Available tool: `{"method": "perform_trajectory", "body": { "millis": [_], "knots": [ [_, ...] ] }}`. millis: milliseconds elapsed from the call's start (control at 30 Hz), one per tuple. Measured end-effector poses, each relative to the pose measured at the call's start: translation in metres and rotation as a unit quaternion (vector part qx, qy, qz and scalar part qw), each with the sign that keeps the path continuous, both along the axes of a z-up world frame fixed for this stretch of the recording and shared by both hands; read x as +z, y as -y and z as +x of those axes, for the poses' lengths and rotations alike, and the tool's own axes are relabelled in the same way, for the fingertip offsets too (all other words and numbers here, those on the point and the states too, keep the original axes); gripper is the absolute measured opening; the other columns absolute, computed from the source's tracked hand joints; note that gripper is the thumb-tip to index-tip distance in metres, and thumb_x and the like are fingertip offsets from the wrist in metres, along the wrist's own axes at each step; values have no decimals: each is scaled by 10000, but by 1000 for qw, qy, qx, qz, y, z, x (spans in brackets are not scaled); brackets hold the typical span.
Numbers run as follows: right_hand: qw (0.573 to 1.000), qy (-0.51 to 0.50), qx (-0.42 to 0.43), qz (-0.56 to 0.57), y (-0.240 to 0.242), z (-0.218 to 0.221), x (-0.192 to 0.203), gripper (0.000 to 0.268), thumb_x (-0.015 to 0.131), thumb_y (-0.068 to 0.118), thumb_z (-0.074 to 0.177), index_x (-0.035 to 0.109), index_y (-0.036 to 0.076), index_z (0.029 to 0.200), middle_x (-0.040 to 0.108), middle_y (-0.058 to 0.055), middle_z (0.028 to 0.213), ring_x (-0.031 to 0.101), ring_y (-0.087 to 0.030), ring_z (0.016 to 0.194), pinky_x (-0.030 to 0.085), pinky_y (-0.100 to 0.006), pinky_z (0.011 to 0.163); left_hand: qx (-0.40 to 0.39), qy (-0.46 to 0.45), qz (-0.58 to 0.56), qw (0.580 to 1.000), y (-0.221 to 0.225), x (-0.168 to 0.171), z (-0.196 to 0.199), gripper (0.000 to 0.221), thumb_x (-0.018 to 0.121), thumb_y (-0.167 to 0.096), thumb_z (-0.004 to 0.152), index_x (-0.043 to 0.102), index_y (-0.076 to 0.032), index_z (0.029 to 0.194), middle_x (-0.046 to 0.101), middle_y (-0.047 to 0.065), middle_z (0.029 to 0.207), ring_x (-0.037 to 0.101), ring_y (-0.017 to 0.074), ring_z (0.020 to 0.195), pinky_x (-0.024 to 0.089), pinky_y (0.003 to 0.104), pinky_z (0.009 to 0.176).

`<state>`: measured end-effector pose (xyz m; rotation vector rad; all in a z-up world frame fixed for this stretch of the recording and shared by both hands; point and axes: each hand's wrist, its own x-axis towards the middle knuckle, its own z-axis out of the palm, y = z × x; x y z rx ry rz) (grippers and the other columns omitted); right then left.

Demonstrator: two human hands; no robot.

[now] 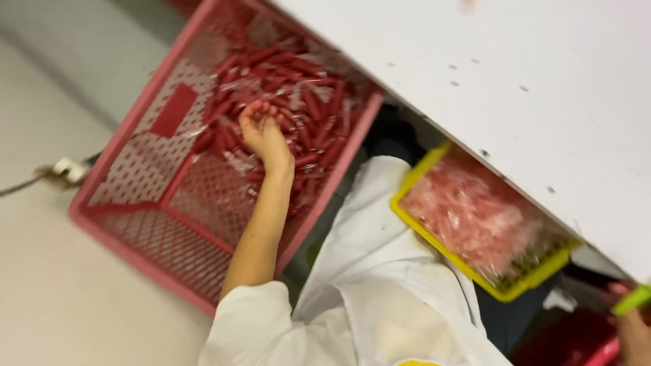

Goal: The person is using scissors to cut the plastic strings connecting small sausages and then placing the separated sausages into a pink basket.

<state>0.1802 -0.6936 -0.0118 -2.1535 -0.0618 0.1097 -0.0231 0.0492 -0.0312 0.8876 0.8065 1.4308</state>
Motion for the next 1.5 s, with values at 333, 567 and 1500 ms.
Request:
{"method": "perform_trajectory", "body": {
  "millis": [333,567,1500],
  "knots": [
    [976,67,49,200,-346,56,46,197,766,58,1100,630,92,1237,683,-80,994,642,-108,772,552,-236,575,-264,-539,249,760,-73,61,26,452,469,172,877,640,15,1264,637,178,1291,609,306,1218,460,433,1114],
    [979,117,72,150,-346,29,66,175,668,0,1168,574,18,1315,625,-92,991,646,-150,874,605,-279,699,-334,-613,386,603,-113,16,56,470,521,69,850,607,-27,1302,610,184,1280,552,430,1115,463,578,908],
    [978,86,88,168,-349,30,72,258,718,13,1099,597,20,1327,615,-94,1046,635,-142,830,589,-242,718,-239,-550,354,718,-31,77,54,160,569,-253,1019,549,-94,1021,593,64,978,591,178,824,609,310,738]
  ]
}}
